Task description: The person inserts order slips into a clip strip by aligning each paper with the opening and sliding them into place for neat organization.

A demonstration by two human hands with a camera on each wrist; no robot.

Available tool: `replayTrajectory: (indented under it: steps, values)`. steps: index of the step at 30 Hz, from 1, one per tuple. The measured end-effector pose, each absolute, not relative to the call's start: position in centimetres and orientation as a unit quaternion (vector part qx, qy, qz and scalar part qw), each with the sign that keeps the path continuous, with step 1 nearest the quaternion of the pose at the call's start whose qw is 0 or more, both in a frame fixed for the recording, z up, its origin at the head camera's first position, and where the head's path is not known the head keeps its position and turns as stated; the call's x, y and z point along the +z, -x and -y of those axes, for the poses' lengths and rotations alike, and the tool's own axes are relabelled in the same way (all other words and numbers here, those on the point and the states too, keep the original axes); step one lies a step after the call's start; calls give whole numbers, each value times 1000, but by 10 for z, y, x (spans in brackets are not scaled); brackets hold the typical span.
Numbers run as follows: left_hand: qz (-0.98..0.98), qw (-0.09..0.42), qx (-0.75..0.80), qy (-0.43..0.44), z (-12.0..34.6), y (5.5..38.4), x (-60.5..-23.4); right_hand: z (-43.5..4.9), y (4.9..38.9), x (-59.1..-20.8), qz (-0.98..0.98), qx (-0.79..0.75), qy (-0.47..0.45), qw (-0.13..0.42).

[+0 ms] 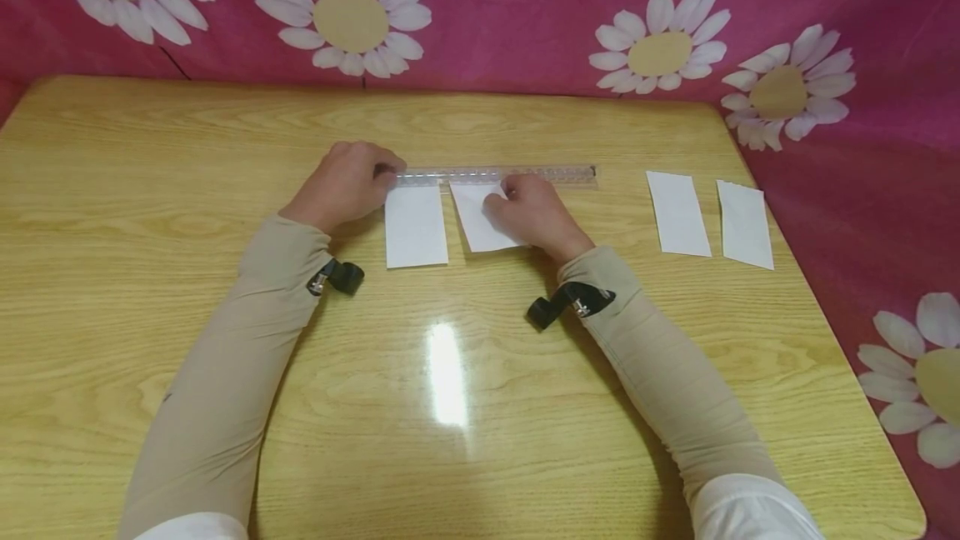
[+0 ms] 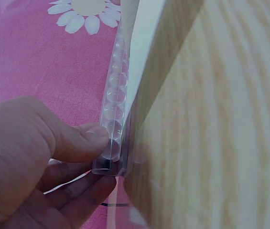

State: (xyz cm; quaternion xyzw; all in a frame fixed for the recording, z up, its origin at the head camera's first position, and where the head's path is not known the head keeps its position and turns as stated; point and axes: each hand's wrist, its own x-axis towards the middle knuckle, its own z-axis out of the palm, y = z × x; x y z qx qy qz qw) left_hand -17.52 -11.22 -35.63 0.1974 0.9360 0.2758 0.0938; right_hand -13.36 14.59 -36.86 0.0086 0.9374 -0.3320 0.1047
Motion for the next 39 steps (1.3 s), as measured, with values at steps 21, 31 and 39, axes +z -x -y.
replayTrajectory:
  steps: [21,31,39]
  values:
    - [-937,98,273,-195,112,176,-357,-143,135,-370,-940,-321,-5,114]
    - [-937,98,273,-195,112,176,-357,-141,136,-370,-938,-324,-8,127]
    - [-937,99,271,-195,112,176,-357,-140,135,-370,-938,-324,-7,127]
